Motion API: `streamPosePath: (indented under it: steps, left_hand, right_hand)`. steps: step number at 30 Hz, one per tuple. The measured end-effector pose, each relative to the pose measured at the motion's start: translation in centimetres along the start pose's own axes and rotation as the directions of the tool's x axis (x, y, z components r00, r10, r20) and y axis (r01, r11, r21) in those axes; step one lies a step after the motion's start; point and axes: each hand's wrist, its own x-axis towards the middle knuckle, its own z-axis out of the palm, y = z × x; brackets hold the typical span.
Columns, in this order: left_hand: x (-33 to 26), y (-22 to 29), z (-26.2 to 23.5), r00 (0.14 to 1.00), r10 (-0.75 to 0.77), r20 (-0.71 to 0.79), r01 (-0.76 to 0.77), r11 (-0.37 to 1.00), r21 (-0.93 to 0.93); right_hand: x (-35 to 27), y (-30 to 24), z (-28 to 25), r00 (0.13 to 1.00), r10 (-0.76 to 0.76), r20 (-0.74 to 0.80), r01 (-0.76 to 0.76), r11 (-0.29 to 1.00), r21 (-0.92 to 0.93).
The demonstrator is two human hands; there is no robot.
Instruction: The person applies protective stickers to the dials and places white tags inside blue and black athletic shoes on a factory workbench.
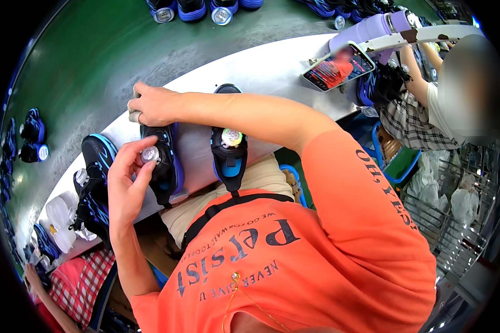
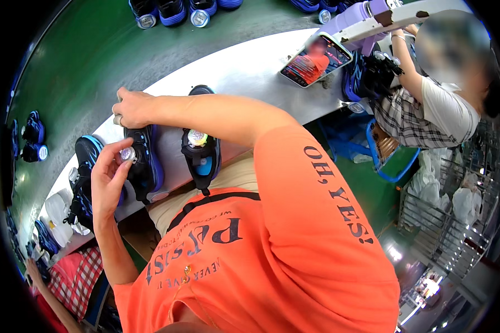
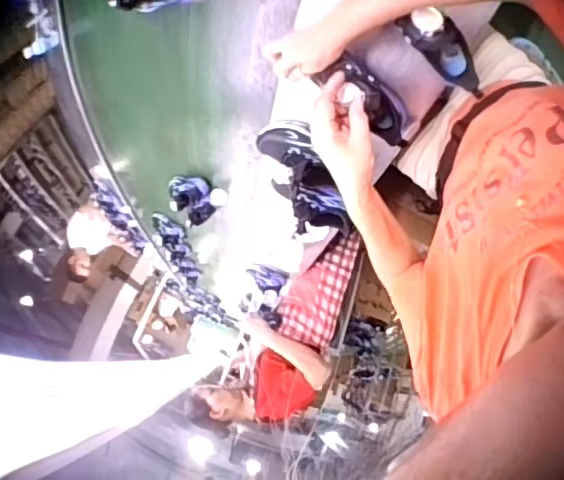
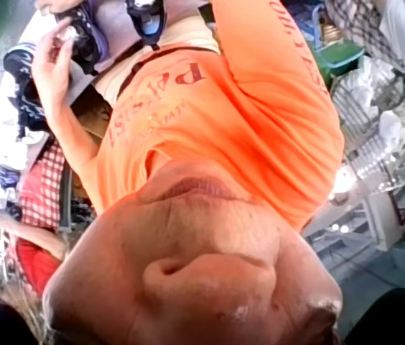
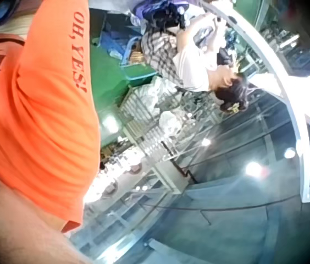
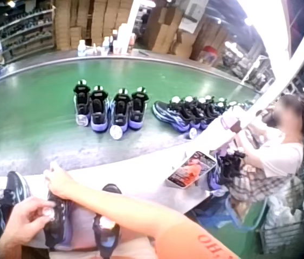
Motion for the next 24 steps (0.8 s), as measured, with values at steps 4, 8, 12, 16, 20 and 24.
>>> streamPosePath:
  steps: [4, 8, 12, 16, 20, 24]
  left_hand:
    - [-0.2, -0.9, 0.9, 0.988, 0.007, -0.152, 0.040, 0.953, 0.300]
    - [0.3, 0.0, -0.2, 0.999, -0.027, 0.036, 0.029, 0.999, -0.037]
    - [-0.6, 0.0, 0.2, 0.998, -0.026, -0.064, 0.038, 0.980, 0.195]
    - [-1.0, -1.1, 1.5, 0.977, -0.024, -0.210, 0.037, 0.998, 0.054]
    - [-0.3, -1.4, -2.0, 0.986, 0.011, 0.168, -0.008, 1.000, -0.016]
    - [-1.1, -2.0, -1.0, 0.994, 0.087, -0.064, -0.077, 0.986, 0.150]
  right_hand:
    - [0.1, -0.1, -0.1, 1.000, -0.020, -0.012, 0.020, 1.000, -0.007]
    - [0.0, 0.3, 0.0, 0.997, -0.074, -0.038, 0.076, 0.996, 0.056]
    - [0.0, 0.3, 0.3, 0.992, -0.104, -0.064, 0.110, 0.989, 0.102]
    - [0.4, 1.7, 1.6, 0.952, -0.253, -0.174, 0.258, 0.966, 0.005]
    - [0.0, -0.2, -0.2, 0.979, -0.182, -0.096, 0.190, 0.979, 0.073]
    - [-0.2, -0.4, -0.1, 0.980, -0.183, -0.077, 0.189, 0.979, 0.078]
